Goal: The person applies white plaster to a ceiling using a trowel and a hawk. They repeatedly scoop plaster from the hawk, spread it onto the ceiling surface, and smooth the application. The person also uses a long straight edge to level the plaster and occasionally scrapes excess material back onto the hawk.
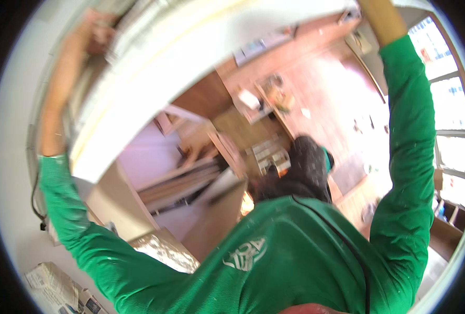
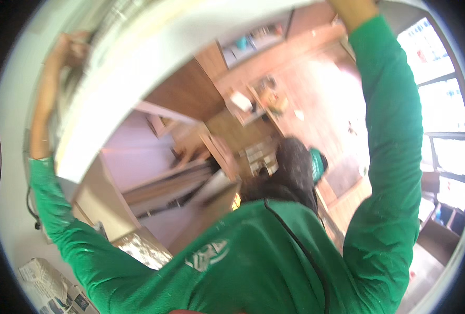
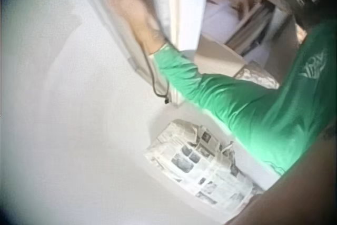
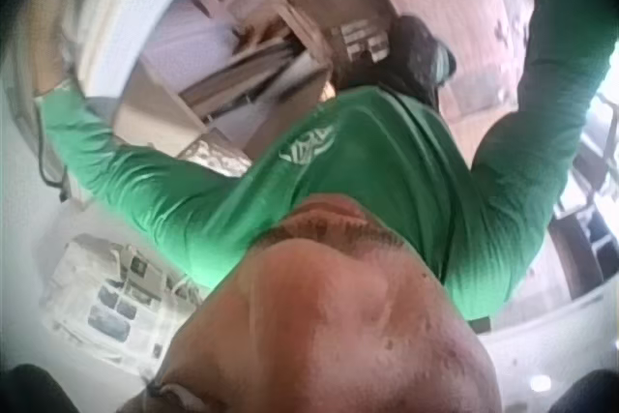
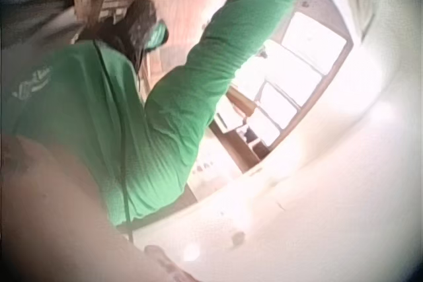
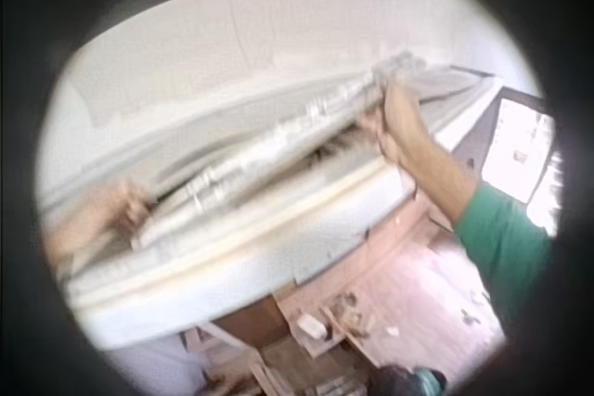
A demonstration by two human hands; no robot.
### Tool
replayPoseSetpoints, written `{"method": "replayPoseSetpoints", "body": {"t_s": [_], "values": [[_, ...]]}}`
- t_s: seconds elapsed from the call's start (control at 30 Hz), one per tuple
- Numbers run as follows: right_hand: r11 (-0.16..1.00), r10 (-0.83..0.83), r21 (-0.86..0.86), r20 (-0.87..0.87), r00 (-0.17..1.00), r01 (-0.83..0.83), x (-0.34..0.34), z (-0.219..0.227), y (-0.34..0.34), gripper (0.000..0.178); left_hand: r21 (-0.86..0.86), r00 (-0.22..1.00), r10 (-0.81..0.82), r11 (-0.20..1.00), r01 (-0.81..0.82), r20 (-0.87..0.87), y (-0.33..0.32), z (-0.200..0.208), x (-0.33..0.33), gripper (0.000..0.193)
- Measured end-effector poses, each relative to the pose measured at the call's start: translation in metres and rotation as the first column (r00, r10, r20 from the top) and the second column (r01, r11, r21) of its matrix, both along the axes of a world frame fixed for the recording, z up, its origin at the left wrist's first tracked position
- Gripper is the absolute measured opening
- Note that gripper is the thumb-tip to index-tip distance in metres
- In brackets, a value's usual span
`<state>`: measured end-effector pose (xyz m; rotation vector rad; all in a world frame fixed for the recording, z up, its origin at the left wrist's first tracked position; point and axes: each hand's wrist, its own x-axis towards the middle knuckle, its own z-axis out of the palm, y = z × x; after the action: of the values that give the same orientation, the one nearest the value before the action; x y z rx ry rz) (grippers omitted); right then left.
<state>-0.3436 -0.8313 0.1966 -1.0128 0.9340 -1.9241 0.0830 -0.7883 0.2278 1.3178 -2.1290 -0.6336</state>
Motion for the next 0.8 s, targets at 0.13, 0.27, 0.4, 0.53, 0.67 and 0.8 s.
{"method": "replayPoseSetpoints", "body": {"t_s": [0.13,0.27,0.4,0.53,0.67,0.8], "values": [[0.997,0.054,-0.062,0.152,0.987,-0.045,0.025,0.019,-0.013,0.038,0.054,0.998,-0.024,0.998,0.020,0.061,0.013,0.003,0.012,0.048],[0.999,-0.020,-0.047,0.115,0.993,0.026,0.017,0.006,-0.031,0.042,0.064,0.962,-0.065,0.997,0.049,0.264,0.014,0.010,0.018,0.060],[0.997,0.009,0.068,0.152,0.988,-0.019,0.031,0.020,-0.011,0.025,0.148,0.982,-0.076,0.988,0.051,0.171,0.019,0.018,0.012,0.068],[0.998,0.010,0.068,0.105,0.994,-0.017,0.036,0.026,-0.001,0.028,-0.019,0.989,-0.094,0.995,0.097,0.117,0.016,0.022,0.016,0.069],[0.996,0.038,0.074,0.073,0.997,-0.043,0.028,0.024,0.006,0.030,-0.059,0.998,-0.049,0.997,0.051,0.031,0.015,0.025,0.016,0.067],[0.994,0.026,0.104,0.038,0.999,-0.030,0.033,0.032,0.008,0.029,-0.037,1.000,0.011,0.999,-0.012,-0.026,0.014,0.030,0.021,0.062]]}}
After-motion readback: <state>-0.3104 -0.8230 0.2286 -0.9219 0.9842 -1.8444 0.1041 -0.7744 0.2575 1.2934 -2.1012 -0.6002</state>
